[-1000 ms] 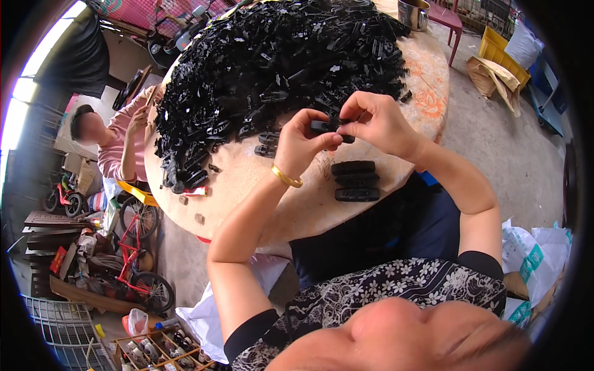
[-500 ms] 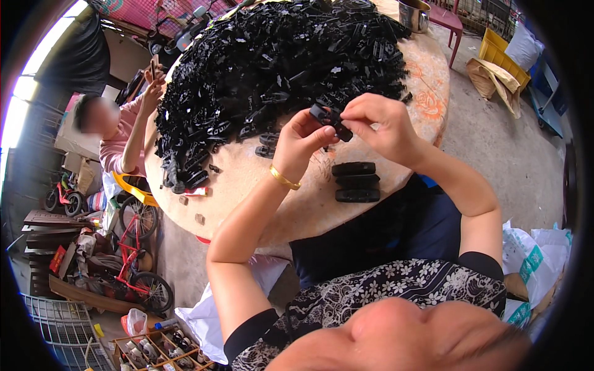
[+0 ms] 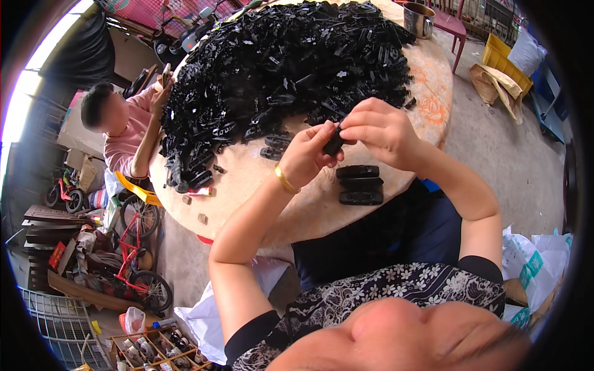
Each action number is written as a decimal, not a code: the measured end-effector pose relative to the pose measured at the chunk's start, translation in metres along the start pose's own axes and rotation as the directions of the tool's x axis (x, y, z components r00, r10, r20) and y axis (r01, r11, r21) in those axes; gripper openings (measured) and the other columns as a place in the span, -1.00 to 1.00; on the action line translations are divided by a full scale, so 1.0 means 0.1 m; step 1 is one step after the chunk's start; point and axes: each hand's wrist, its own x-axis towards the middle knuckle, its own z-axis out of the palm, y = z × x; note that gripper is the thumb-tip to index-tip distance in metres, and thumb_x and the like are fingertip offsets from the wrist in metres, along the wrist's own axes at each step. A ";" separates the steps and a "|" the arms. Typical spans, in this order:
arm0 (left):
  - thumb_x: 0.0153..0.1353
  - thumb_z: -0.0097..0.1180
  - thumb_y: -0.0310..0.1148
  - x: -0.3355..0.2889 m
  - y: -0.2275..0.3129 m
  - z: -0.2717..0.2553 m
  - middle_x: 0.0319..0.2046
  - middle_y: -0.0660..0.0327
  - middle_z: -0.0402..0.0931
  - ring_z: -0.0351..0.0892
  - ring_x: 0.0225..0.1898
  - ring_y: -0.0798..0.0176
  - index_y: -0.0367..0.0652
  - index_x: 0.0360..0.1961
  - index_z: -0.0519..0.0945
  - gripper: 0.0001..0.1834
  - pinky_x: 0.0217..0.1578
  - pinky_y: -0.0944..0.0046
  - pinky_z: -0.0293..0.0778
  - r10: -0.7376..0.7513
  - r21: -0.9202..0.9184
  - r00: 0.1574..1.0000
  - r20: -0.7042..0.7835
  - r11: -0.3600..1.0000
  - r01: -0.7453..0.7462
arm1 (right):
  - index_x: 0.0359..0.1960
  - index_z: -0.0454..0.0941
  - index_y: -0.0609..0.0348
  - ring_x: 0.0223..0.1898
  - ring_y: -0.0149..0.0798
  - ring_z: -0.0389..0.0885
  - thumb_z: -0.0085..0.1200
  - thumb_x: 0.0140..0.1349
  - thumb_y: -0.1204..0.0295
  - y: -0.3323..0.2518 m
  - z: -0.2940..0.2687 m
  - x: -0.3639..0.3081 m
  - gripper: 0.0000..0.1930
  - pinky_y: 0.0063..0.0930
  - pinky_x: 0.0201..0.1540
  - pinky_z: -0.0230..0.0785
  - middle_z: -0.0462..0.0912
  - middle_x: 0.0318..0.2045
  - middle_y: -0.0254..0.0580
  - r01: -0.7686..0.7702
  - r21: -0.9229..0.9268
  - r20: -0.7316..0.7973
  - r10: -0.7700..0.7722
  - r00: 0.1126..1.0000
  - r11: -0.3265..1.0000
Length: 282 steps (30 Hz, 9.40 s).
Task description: The recorder is assembling small black plastic components by hand at a table.
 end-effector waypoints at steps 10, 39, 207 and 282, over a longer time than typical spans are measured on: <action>0.27 0.07 -0.27 -0.06 0.12 0.04 -0.26 0.20 0.53 0.56 -0.34 0.38 -0.38 0.04 0.44 -0.57 -0.34 0.49 0.49 0.007 0.292 0.997 0.080 0.956 -0.030 | -0.37 0.57 0.24 -0.18 -0.16 0.54 0.06 -0.10 0.53 0.04 0.01 -0.05 -0.80 -0.41 -0.22 0.50 0.59 -0.30 -0.24 0.134 -0.148 0.082 -0.123 0.989 0.980; -0.21 0.37 -0.36 -0.37 0.63 -0.38 -0.19 0.15 0.49 0.40 -0.08 0.02 -0.15 -0.17 0.57 -0.53 0.02 0.20 0.33 0.259 0.920 0.966 -0.011 -0.376 0.111 | -0.44 0.63 0.24 -0.48 -0.14 0.58 0.25 -0.01 0.23 0.20 -0.07 -0.11 -0.71 -0.38 -0.39 0.39 0.58 -0.54 -0.07 -0.531 0.161 0.660 0.309 0.685 0.832; 0.09 0.15 -0.63 -0.01 -0.06 0.07 -0.26 0.08 0.57 0.64 -0.26 0.26 -0.37 -0.11 0.43 -0.68 -0.19 0.38 0.60 0.321 0.437 0.937 -0.138 0.869 -0.233 | -0.38 0.55 0.21 -0.35 -0.13 0.57 0.20 -0.05 0.55 -0.01 0.11 -0.09 -0.85 -0.34 -0.32 0.47 0.60 -0.38 -0.19 -0.121 0.005 0.001 0.121 0.993 0.993; 0.10 0.18 -0.06 0.07 -0.24 0.11 -0.09 -0.04 0.43 0.43 -0.08 -0.08 -0.28 0.10 0.38 -0.36 -0.05 0.09 0.38 0.294 0.787 0.768 0.568 0.079 -0.612 | -0.12 0.44 0.31 -0.39 -0.17 0.63 0.18 0.15 0.17 3.11 -1.23 -0.57 -0.55 -0.43 -0.42 0.56 0.53 -0.21 -0.13 -0.695 0.633 -0.315 0.934 0.170 0.340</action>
